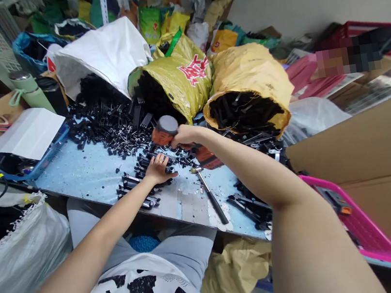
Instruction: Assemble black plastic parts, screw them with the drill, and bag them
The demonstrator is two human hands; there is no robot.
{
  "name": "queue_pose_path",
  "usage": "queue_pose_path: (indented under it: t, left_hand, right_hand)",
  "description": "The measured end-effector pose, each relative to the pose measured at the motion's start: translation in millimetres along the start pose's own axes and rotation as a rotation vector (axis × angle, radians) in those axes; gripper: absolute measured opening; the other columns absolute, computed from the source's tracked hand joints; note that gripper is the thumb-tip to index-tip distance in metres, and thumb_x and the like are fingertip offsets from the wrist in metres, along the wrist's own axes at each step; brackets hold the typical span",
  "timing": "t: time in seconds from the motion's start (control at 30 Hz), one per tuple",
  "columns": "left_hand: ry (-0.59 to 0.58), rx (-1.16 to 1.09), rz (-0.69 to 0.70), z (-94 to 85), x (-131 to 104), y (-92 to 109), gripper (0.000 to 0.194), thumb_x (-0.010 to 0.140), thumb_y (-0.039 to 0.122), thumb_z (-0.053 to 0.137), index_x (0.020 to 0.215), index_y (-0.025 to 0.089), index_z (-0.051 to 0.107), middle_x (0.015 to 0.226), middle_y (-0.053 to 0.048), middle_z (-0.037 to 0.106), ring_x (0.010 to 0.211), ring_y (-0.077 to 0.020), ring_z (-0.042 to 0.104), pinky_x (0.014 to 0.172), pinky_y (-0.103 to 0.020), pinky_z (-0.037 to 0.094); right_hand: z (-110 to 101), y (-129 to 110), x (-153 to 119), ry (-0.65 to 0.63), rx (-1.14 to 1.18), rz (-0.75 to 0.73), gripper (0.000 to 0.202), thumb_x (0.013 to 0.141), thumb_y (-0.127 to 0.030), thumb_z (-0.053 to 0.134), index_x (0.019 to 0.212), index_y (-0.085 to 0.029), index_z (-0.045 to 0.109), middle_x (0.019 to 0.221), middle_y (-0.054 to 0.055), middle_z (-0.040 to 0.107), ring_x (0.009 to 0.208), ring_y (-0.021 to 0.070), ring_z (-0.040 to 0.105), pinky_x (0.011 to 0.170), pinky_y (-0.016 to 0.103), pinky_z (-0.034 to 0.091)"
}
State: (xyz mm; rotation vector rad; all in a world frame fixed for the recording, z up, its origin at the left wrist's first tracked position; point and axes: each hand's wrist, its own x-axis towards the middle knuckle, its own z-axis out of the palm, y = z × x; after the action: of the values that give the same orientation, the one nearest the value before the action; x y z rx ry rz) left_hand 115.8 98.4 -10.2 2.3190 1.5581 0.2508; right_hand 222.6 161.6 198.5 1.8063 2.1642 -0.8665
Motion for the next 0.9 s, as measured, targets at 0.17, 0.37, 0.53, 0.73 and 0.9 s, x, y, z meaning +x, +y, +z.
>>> queue_pose_path:
  t: [0.17,0.37,0.53,0.73,0.9]
  left_hand:
    - [0.018,-0.029,0.004,6.9,3.4,-3.7,0.099,0.074,0.08,0.027,0.144,0.01,0.025,0.153,-0.014,0.019,0.142,-0.0296,0.007,0.115,-0.046,0.008]
    - [0.032,-0.052,0.007,8.1,3.1,-3.7,0.099,0.074,0.079,0.029,0.144,0.008,0.023,0.153,-0.015,0.015,0.142,-0.03,0.004,0.115,-0.047,0.007]
    - [0.067,-0.043,0.008,6.7,0.4,-3.4,0.099,0.075,0.078,0.03,0.143,0.007,0.026,0.153,-0.017,0.016,0.142,-0.0312,0.008,0.115,-0.046,0.007]
    - [0.077,-0.058,0.007,7.8,3.3,-4.0,0.1,0.075,0.079,0.028,0.144,0.007,0.026,0.153,-0.016,0.015,0.142,-0.0304,0.008,0.116,-0.046,0.006]
    - [0.005,-0.08,-0.026,-3.9,-6.0,-1.2,0.096,0.076,0.078,0.026,0.144,0.009,0.027,0.154,-0.014,0.013,0.143,-0.0291,0.006,0.116,-0.047,0.004]
  right_hand:
    - [-0.7,-56.7,34.6,-0.09,-0.382,0.034,0.017,0.062,-0.027,0.067,0.067,-0.011,0.064,0.052,0.0,0.054,0.048,0.0125,0.048,0.045,0.025,0.037]
    - [-1.0,-68.4,43.5,-0.122,-0.514,-0.032,0.019,0.064,-0.026,0.067,0.074,-0.01,0.066,0.054,0.0,0.055,0.052,0.0127,0.05,0.047,0.024,0.036]
    - [2.1,-64.5,29.6,-0.121,-0.452,-0.062,0.019,0.062,-0.027,0.069,0.071,-0.011,0.065,0.054,0.001,0.055,0.049,0.0126,0.051,0.045,0.024,0.037]
    - [13.9,-77.7,27.5,-0.225,-0.427,-0.101,0.016,0.062,-0.025,0.065,0.068,-0.01,0.065,0.052,0.001,0.056,0.05,0.0138,0.053,0.046,0.024,0.039]
    - [21.9,-90.6,25.6,-0.217,-0.548,-0.129,0.02,0.062,-0.024,0.064,0.075,-0.009,0.068,0.06,0.003,0.06,0.053,0.0141,0.055,0.048,0.024,0.039]
